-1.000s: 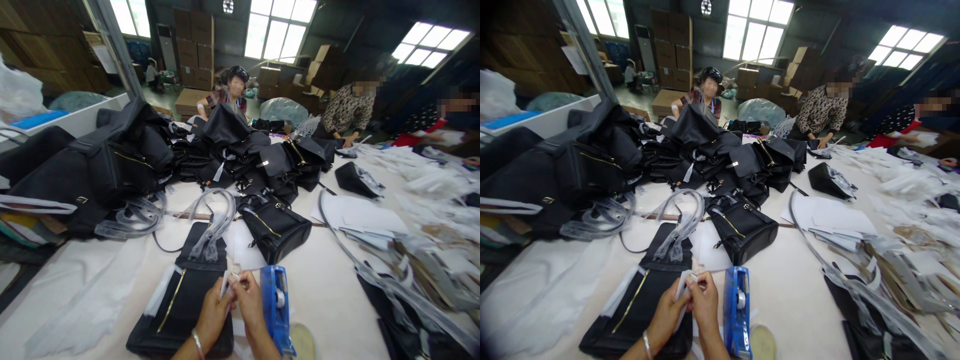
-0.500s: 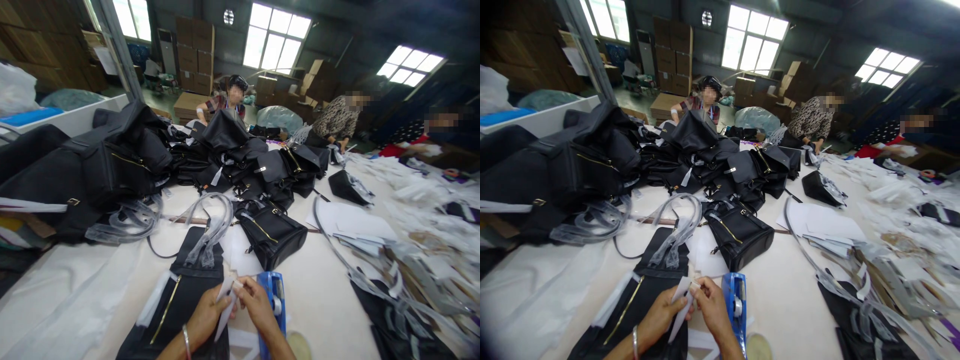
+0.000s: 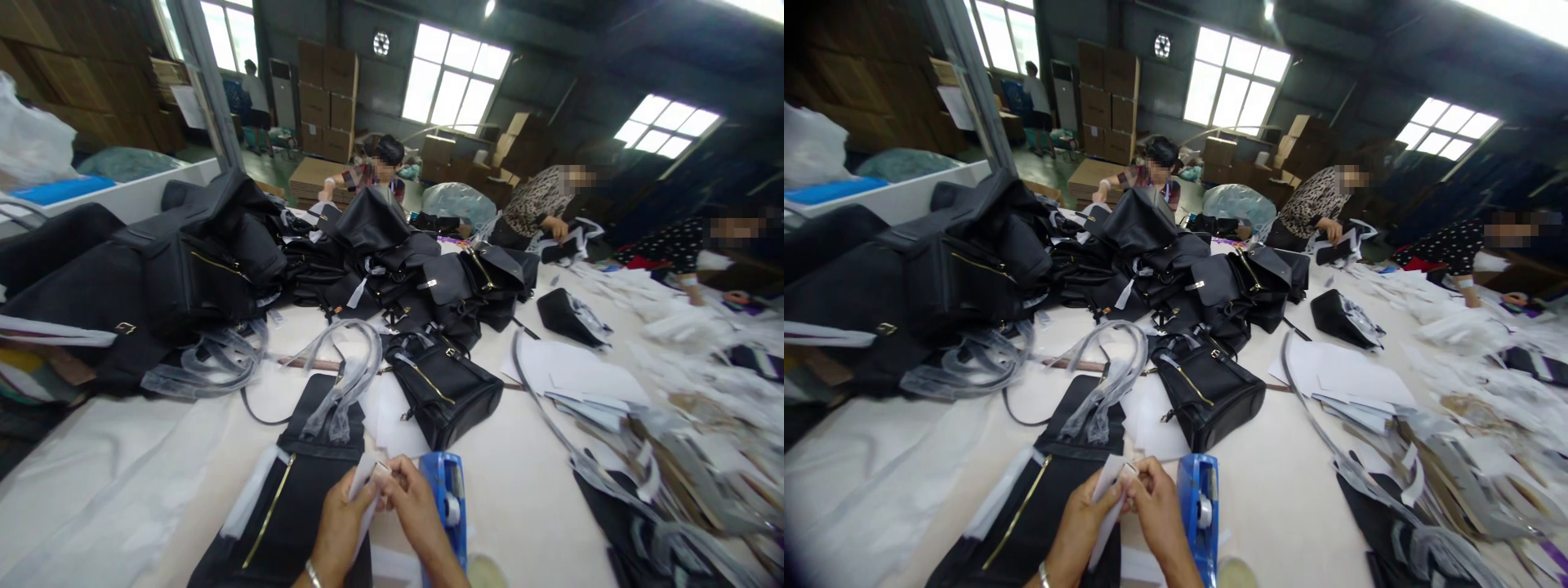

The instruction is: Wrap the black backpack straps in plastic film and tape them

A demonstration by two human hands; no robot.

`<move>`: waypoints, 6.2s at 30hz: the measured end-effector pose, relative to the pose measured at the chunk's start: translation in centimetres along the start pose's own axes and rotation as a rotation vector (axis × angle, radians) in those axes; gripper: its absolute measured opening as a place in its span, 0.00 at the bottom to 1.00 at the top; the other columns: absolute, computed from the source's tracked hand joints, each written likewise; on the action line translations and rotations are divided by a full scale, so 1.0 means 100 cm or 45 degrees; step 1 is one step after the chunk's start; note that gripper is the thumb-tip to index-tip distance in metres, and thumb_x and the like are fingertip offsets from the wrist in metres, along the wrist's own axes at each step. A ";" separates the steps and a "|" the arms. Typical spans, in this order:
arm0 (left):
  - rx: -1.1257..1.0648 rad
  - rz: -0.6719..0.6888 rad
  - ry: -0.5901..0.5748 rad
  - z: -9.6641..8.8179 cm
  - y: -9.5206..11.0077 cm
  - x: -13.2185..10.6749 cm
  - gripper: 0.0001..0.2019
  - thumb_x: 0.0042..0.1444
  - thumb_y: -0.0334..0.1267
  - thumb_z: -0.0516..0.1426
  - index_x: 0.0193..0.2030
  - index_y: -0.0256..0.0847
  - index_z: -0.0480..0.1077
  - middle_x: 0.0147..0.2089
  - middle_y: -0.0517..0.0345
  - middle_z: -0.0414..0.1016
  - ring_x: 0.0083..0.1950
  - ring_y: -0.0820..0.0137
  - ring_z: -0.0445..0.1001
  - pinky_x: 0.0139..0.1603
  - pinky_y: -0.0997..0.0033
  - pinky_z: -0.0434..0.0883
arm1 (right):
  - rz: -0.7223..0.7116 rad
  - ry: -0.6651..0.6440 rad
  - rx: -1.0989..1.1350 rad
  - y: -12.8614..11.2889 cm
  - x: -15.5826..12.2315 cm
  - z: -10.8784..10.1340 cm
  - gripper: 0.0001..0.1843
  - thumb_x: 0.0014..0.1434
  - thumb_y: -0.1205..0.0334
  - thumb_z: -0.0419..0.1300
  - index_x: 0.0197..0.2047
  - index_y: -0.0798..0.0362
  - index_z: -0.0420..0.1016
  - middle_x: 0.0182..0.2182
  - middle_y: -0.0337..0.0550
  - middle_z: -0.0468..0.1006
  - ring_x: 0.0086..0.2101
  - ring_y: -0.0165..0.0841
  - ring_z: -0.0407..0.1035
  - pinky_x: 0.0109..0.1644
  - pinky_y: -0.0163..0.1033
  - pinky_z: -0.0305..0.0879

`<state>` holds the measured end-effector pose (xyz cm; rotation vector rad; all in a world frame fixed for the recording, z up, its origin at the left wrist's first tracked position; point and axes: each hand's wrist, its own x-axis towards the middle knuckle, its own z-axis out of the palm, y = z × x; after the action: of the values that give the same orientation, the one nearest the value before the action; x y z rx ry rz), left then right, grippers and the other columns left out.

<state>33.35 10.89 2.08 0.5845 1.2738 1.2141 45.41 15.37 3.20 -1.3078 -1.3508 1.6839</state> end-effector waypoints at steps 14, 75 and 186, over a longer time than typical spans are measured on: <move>0.398 0.206 0.091 0.016 -0.002 -0.007 0.16 0.57 0.44 0.54 0.50 0.42 0.67 0.49 0.49 0.76 0.49 0.60 0.73 0.50 0.66 0.68 | 0.008 0.275 -0.013 0.021 0.000 -0.005 0.16 0.54 0.50 0.60 0.25 0.52 0.65 0.18 0.33 0.66 0.20 0.27 0.61 0.25 0.33 0.57; 0.182 -0.212 -0.102 0.008 0.023 -0.024 0.20 0.44 0.48 0.64 0.40 0.38 0.70 0.34 0.55 0.80 0.32 0.69 0.76 0.33 0.75 0.71 | 0.266 0.571 0.045 0.085 -0.154 -0.100 0.19 0.54 0.44 0.56 0.27 0.52 0.64 0.17 0.30 0.61 0.19 0.25 0.52 0.22 0.31 0.48; -0.039 -0.226 -0.191 0.010 0.007 -0.002 0.13 0.49 0.44 0.62 0.34 0.37 0.67 0.27 0.59 0.75 0.26 0.75 0.70 0.28 0.78 0.66 | -0.279 -0.008 -0.566 -0.016 -0.057 -0.031 0.10 0.63 0.61 0.50 0.38 0.50 0.72 0.31 0.38 0.73 0.33 0.30 0.68 0.38 0.33 0.62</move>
<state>34.02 11.19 3.05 0.5189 1.1529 1.0216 50.04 11.87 6.55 -1.3267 -1.8714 1.2851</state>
